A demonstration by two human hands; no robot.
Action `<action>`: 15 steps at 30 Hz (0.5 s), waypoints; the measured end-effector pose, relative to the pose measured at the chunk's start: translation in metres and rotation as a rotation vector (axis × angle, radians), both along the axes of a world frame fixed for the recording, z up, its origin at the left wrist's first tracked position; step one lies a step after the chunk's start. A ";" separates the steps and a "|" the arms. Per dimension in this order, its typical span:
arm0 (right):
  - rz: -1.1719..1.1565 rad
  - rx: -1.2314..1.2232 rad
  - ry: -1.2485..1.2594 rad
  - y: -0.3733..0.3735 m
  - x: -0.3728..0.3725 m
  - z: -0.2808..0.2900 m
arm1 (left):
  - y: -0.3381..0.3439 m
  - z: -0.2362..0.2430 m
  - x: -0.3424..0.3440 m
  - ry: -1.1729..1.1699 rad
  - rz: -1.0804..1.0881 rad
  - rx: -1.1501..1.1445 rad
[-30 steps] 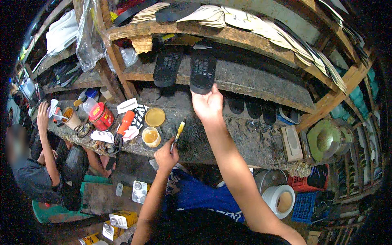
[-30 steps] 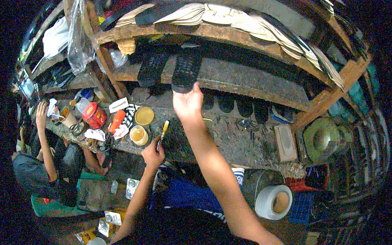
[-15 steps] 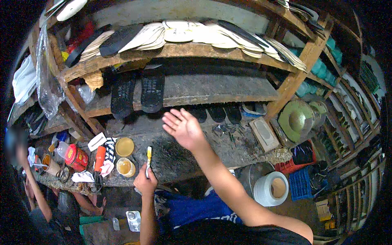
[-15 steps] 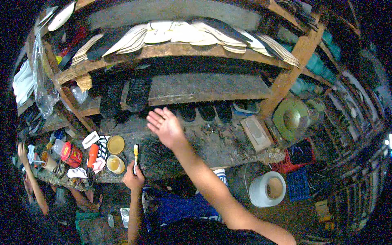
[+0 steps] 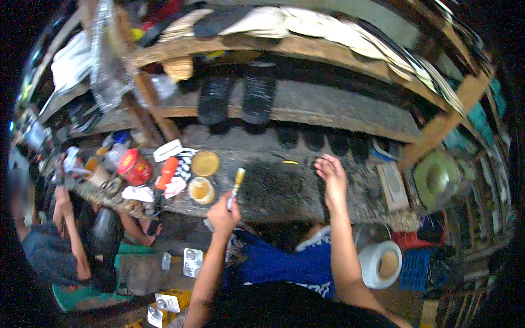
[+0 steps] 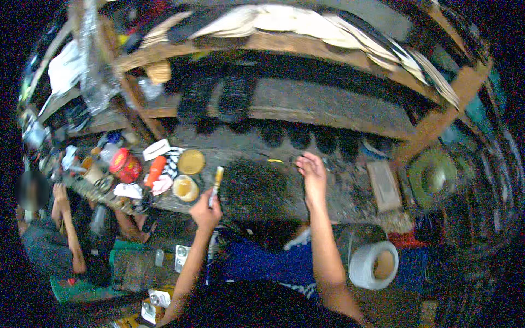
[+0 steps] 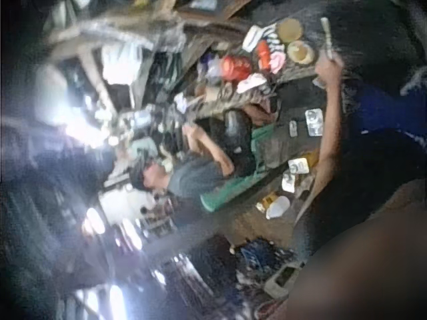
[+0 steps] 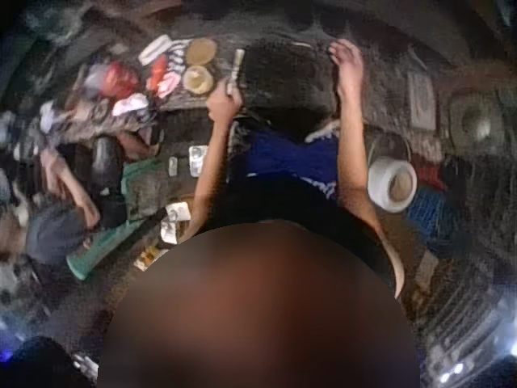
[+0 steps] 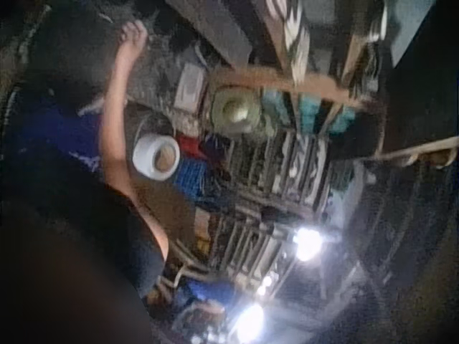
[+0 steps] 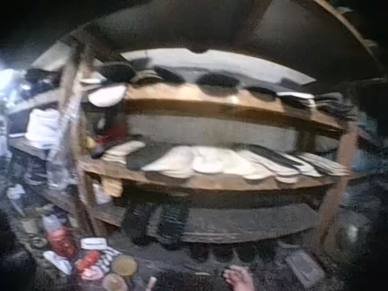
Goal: The person applies a white adhesive to the bottom of a black shoe sole using a small brush. They repeatedly dip the brush into a container and spread the glue across the sole's textured surface while seated.
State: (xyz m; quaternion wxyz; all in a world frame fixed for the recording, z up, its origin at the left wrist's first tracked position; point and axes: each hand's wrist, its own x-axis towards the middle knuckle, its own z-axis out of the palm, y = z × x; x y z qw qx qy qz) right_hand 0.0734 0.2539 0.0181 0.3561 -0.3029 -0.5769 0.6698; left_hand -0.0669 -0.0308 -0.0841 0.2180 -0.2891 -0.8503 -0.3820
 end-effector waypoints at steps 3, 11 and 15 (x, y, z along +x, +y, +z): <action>0.154 0.210 0.064 -0.012 -0.027 0.035 | 0.001 0.004 0.001 0.018 -0.007 0.019; 0.388 0.599 0.240 -0.078 -0.100 0.164 | 0.001 0.016 0.006 -0.014 0.013 0.003; 0.028 1.243 0.418 -0.100 -0.160 0.247 | 0.000 0.015 0.006 0.002 0.001 -0.006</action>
